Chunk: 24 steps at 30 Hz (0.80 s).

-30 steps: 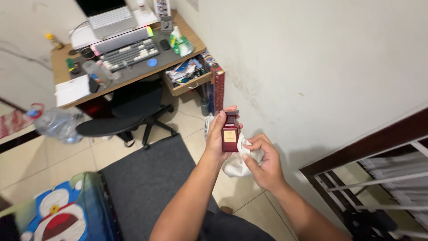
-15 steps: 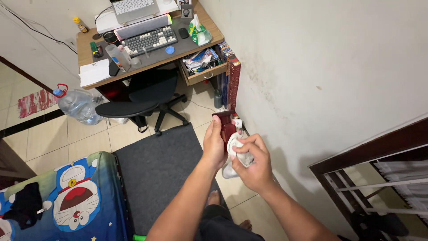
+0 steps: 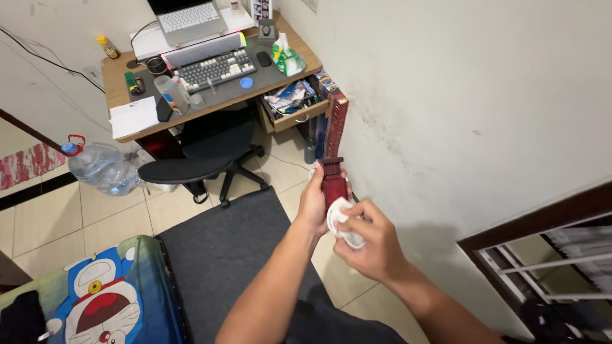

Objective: Cleaning and organizing various perfume bottles in a closet.

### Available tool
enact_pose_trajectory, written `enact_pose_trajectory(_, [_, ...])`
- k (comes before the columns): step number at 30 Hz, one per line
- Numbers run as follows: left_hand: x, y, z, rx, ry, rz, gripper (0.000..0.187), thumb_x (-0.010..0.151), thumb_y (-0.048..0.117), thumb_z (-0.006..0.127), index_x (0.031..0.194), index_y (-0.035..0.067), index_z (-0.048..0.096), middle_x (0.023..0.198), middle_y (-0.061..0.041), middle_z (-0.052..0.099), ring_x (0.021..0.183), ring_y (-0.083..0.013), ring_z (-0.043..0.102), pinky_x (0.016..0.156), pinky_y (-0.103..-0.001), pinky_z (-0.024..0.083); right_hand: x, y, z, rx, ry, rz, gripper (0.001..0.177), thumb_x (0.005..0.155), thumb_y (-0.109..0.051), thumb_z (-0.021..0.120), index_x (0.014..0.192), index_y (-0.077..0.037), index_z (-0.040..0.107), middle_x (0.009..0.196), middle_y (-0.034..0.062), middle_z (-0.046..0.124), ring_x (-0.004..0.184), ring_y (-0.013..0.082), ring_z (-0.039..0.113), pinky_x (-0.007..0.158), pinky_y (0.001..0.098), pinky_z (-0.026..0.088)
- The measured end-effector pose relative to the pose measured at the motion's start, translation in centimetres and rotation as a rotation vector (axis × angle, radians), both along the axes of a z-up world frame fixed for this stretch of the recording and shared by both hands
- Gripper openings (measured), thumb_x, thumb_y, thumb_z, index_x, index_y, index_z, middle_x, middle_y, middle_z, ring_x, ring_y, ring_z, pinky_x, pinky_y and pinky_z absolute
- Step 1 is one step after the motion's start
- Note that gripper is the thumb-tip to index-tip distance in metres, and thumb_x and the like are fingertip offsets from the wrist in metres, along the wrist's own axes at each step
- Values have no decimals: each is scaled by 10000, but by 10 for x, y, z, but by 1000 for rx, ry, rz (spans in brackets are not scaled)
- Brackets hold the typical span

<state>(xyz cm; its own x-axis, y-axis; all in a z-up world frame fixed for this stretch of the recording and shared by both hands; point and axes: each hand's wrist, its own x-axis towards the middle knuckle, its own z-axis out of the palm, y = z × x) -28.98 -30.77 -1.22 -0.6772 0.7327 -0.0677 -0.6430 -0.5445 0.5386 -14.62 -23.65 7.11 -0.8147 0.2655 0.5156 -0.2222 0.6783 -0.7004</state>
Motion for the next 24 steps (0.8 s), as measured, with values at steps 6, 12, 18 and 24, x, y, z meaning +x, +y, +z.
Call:
enact_pose_trajectory(6, [-21,-36,39,-134,-316,-92,564,1023,529,355,1219,53,585,1081,-104,680,924,-204,708,828,-340,606,-58,-26,5,37,79,-111,250,690,-38,801,929,-38,727,1058,131,640,781,226,661,683,319,531])
enact_pose_trajectory(12, [-81,-56,-43,16,-61,-52,580,1116,558,406,1237,33,620,1046,-79,665,862,-222,631,779,-374,538,-80,-59,-29,146,140,45,274,692,-78,806,951,-40,726,1039,113,618,867,249,684,744,329,556])
enact_pose_trajectory(18, [-86,-62,-2,-51,-287,-122,519,1041,528,370,1159,71,588,1034,-84,676,972,-220,658,895,-372,551,-110,-67,-17,-66,98,-174,227,747,-15,762,951,-38,664,1095,141,621,979,238,673,853,318,531])
enact_pose_trajectory(24, [-100,-60,-47,242,-168,-251,548,1145,513,403,1224,22,633,1051,-84,656,945,-220,617,856,-373,529,-91,-57,-73,-317,11,-122,208,755,38,715,921,-39,616,1000,115,558,975,213,576,921,317,463])
